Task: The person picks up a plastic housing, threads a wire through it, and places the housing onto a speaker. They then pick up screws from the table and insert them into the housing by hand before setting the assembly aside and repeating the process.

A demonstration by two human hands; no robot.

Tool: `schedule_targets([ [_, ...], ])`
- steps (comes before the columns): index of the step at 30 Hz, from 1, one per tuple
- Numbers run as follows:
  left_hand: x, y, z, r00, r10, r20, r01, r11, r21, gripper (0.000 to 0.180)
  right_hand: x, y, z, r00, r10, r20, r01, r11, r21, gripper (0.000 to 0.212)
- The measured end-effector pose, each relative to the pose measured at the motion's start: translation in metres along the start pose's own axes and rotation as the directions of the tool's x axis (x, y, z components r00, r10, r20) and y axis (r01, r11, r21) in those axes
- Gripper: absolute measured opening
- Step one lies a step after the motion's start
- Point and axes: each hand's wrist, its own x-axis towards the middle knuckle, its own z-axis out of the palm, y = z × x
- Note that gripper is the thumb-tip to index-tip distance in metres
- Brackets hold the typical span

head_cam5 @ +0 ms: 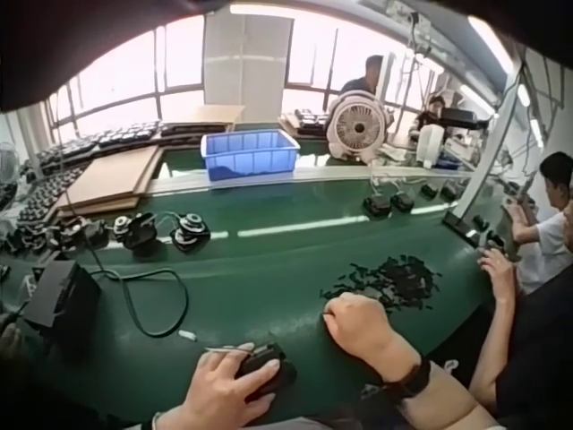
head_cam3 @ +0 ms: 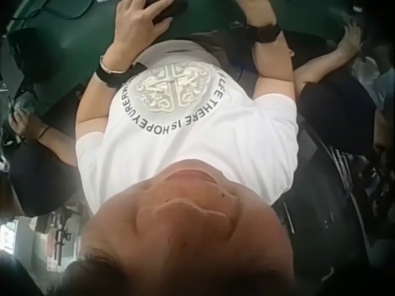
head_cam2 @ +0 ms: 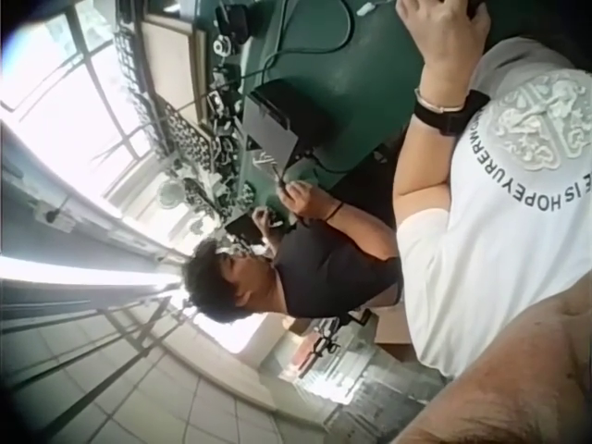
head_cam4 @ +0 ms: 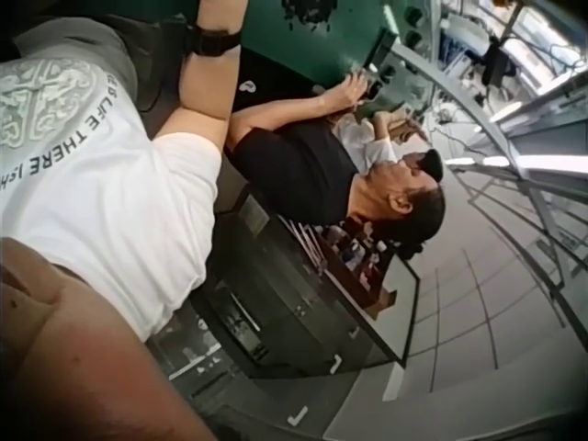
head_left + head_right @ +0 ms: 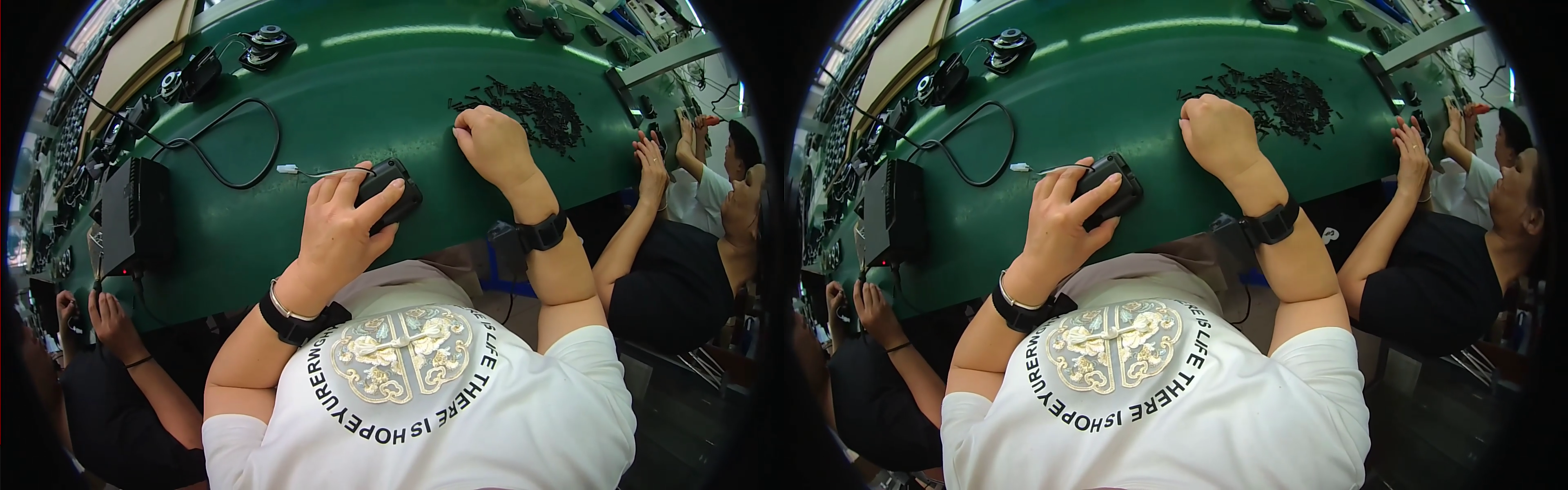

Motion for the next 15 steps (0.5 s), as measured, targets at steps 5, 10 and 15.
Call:
schedule_targets([
  [5,0.0,-0.001,0.002,1.0,0.002,-0.008,-0.002,1.0,0.007,0.058,0.006,-0.007,0.0,0.996,-0.092,0.021,0.092,0.996,0.007,0.009],
  [10,0.0,-0.001,0.002,1.0,-0.001,-0.014,0.001,1.0,0.019,0.058,-0.031,-0.035,-0.017,0.933,-0.087,0.349,-0.267,0.485,0.833,0.006],
  [15,0.002,0.0,0.001,1.0,-0.001,-0.016,0.001,1.0,0.019,0.058,-0.053,-0.042,-0.004,0.977,-0.17,0.132,-0.019,0.544,0.839,0.007],
])
